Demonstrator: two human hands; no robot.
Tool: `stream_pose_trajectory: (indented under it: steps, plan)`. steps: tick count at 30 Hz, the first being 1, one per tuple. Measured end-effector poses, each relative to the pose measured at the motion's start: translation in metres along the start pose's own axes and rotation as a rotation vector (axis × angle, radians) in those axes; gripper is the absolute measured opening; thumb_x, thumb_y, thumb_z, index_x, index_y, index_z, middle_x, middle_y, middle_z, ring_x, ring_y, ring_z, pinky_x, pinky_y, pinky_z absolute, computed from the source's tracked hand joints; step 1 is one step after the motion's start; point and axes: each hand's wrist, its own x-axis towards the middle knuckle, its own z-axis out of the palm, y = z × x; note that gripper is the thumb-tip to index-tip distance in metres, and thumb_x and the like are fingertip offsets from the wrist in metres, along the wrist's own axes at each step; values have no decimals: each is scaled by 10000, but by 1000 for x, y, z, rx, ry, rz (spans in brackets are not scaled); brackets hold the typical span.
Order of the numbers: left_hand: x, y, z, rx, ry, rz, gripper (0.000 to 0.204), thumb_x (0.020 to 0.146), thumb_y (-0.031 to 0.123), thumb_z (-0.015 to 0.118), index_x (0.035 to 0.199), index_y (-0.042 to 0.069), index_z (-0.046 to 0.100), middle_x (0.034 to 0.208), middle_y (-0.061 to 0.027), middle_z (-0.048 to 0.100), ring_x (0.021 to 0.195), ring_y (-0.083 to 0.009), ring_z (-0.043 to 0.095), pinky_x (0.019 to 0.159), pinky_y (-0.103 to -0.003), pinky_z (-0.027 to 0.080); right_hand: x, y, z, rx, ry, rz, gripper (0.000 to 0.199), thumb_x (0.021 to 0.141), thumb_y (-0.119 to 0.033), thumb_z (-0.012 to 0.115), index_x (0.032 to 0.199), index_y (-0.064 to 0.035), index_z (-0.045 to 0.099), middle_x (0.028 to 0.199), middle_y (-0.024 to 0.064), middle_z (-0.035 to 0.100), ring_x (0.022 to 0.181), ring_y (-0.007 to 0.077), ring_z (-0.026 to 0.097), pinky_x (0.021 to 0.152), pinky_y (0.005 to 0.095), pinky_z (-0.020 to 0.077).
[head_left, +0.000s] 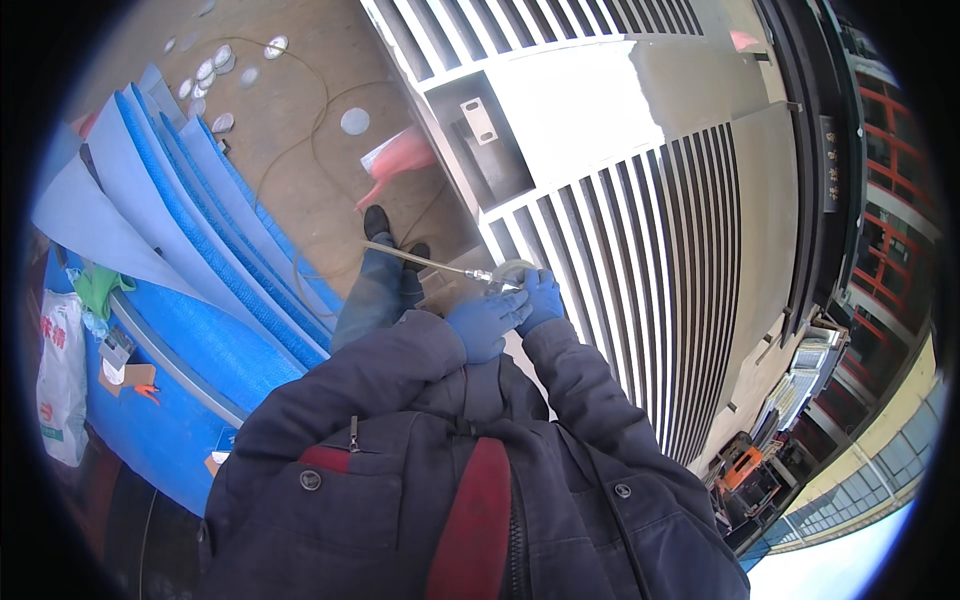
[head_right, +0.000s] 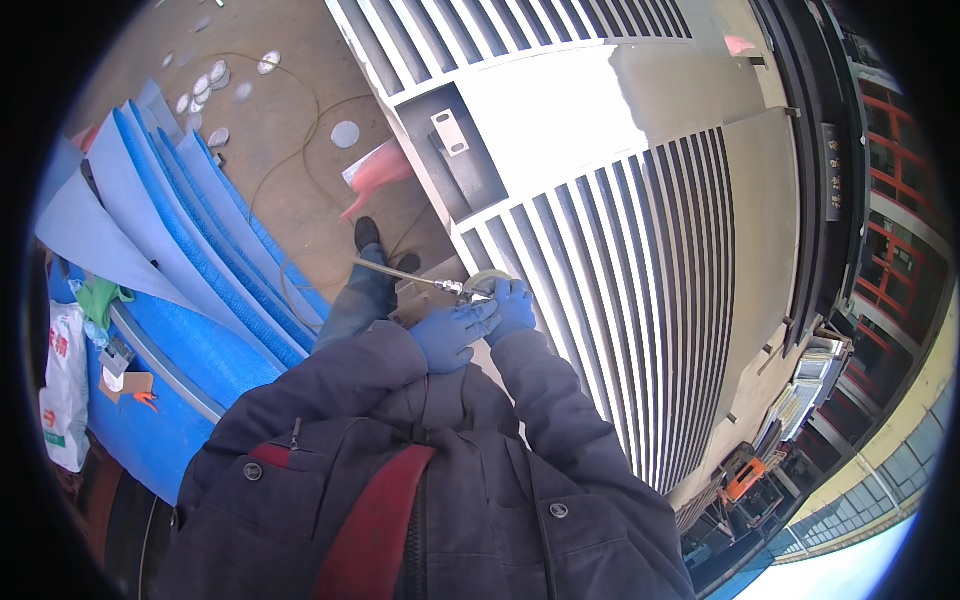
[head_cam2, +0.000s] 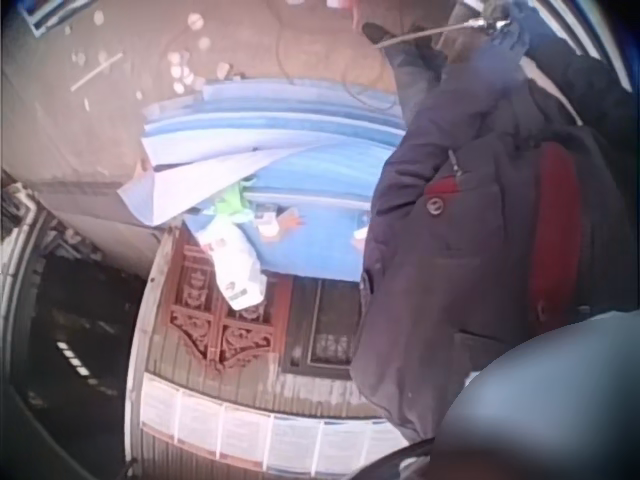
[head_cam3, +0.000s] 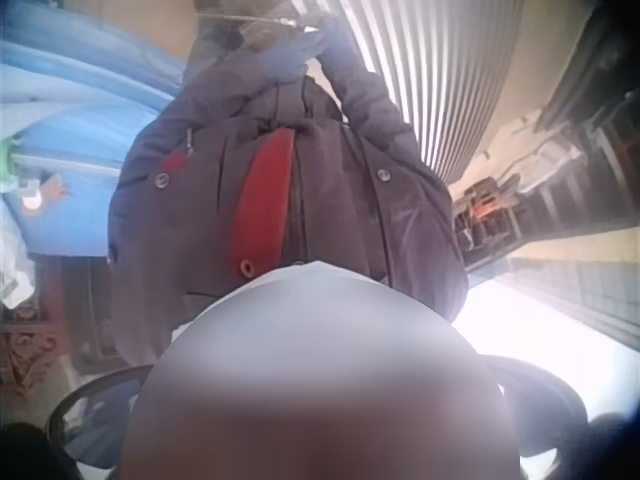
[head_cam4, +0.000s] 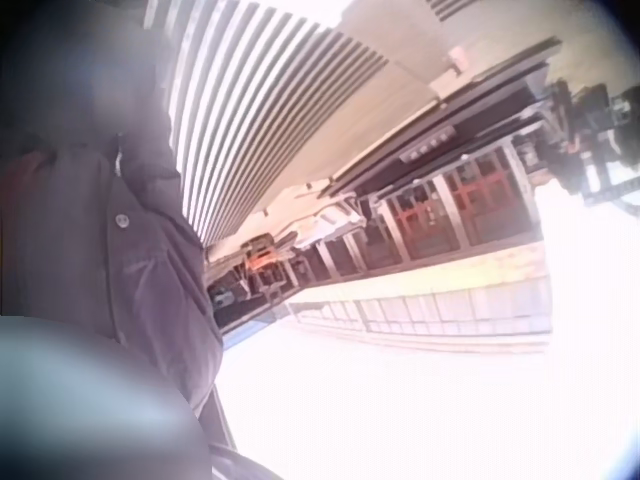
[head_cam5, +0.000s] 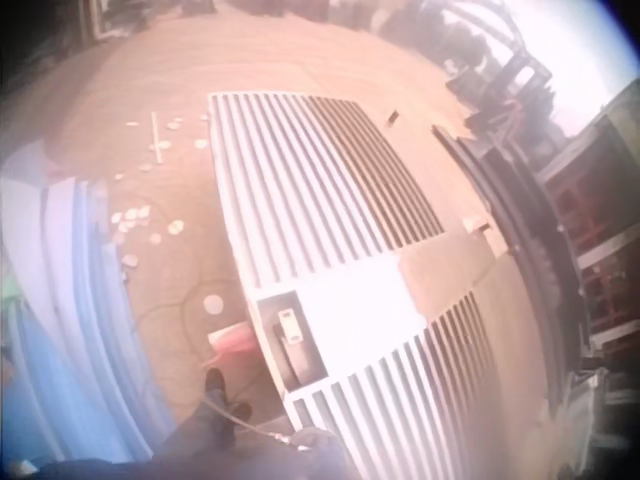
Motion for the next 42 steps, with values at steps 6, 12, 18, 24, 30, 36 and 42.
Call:
stream_pose_trajectory:
  steps: [6, 12, 18, 24, 30, 36, 42]
  plan:
    - [-4, -6, 5, 18, 43, 47, 726, 892, 159, 611, 1588, 76, 424, 1660, -200, 358, 1471, -346, 443, 1213, -464, 363, -11, 1, 10, 62, 95, -48, 524, 854, -368, 749, 1264, -103, 559, 1334, 216, 499, 1216, 449, 549, 902, 536, 580]
    - [-15, -15, -30, 166, 134, -6, 741, 880, 147, 600, 1594, 72, 413, 1639, -228, 374, 1451, -381, 455, 1202, -474, 372, 29, -44, -14, 32, 102, -106, 504, 868, -355, 731, 1281, -116, 569, 1325, 196, 511, 1224, 414, 563, 876, 490, 610]
    - [-21, -11, -57, 315, 142, -142, 831, 862, 184, 609, 1632, 58, 322, 1627, -243, 391, 1461, -395, 441, 1223, -496, 325, 52, -79, -35, 18, 109, -95, 505, 883, -326, 736, 1321, -136, 571, 1392, 198, 499, 1289, 401, 548, 916, 478, 616]
    - [-21, -8, -74, 473, 109, -226, 833, 865, 205, 626, 1626, 53, 323, 1604, -243, 422, 1483, -403, 413, 1251, -515, 272, 75, -95, -41, 68, 98, -71, 417, 914, -282, 726, 1296, -179, 593, 1401, 157, 513, 1294, 373, 562, 946, 460, 603]
    - [-23, -30, -111, 626, 142, -125, 774, 880, 183, 640, 1600, 63, 382, 1578, -228, 453, 1480, -411, 412, 1258, -535, 259, 92, -118, -52, 108, 174, -41, 456, 892, -272, 727, 1310, -172, 574, 1387, 153, 514, 1283, 371, 566, 951, 464, 594]
    - [-22, -71, -167, 584, 85, 7, 759, 881, 190, 645, 1593, 88, 402, 1574, -222, 457, 1470, -415, 421, 1257, -541, 262, 119, -147, -67, 130, 236, -19, 516, 859, -270, 726, 1323, -139, 541, 1362, 167, 524, 1246, 377, 568, 939, 457, 588]
    - [-21, -106, -229, 470, 97, 91, 803, 843, 153, 649, 1603, 94, 396, 1585, -242, 435, 1473, -409, 418, 1249, -540, 276, 153, -185, -89, 132, 252, 22, 454, 842, -254, 728, 1252, -112, 594, 1301, 191, 555, 1187, 387, 585, 922, 464, 577]
